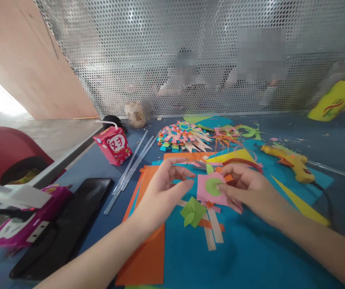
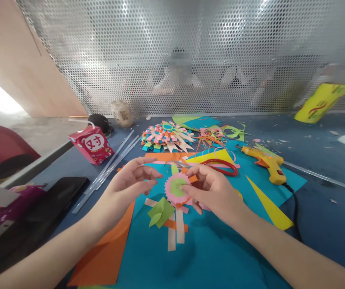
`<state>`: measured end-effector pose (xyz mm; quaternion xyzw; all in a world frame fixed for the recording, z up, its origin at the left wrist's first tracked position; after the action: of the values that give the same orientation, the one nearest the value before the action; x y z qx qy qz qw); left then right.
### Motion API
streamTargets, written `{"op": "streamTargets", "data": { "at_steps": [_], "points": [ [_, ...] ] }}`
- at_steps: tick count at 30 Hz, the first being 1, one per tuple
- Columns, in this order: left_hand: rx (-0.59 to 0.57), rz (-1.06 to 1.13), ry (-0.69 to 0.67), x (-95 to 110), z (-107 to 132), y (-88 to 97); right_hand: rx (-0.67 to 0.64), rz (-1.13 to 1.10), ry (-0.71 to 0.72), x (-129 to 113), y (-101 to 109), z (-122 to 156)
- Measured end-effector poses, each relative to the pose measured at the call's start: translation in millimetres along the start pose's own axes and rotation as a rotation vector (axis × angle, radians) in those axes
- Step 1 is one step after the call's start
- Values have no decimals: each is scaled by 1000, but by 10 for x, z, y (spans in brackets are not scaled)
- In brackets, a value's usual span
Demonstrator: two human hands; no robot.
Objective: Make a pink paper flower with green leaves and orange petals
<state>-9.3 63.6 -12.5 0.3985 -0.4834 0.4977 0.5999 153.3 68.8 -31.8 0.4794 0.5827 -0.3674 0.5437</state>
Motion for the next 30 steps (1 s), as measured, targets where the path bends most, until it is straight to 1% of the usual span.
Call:
{"op": "streamTargets", "data": {
  "at_steps": [3,5,12,17,20,25,30],
  "points": [
    [-35,-64,-5,-15,-3,-58,-130,-99,-67,29,-89,19],
    [-49,-78,-23,-23,-3,-80,-174,-114,-80,32,-117,41],
    [-95,-16,-28,5,-1,-107,-207,-88,-122,73,-117,68],
    [-54,-23,-16,14,0,-104,-247,-142,-114,76,-156,78],
    [-63,-13,12,-9,-2,-106,-249,-128,-109,63,-153,82],
    [-63,-96,-18,-30,-13,-116,-257,-80,-120,63,-144,90],
    [-62,-115,11,-50,-17,-121,-267,-79,-131,82,-137,111]
  ]
}}
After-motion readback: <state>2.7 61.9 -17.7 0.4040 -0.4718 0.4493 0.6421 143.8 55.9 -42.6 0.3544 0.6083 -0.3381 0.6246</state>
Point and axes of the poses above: each hand's wrist, its own z-axis away from the middle knuckle, its own y-axis out of the back of the hand, x = y × z, the point moved 6 cm from there along -z, towards the middle knuckle, and after that the axes turned 10 degrees about y, right-handed, at the moved point
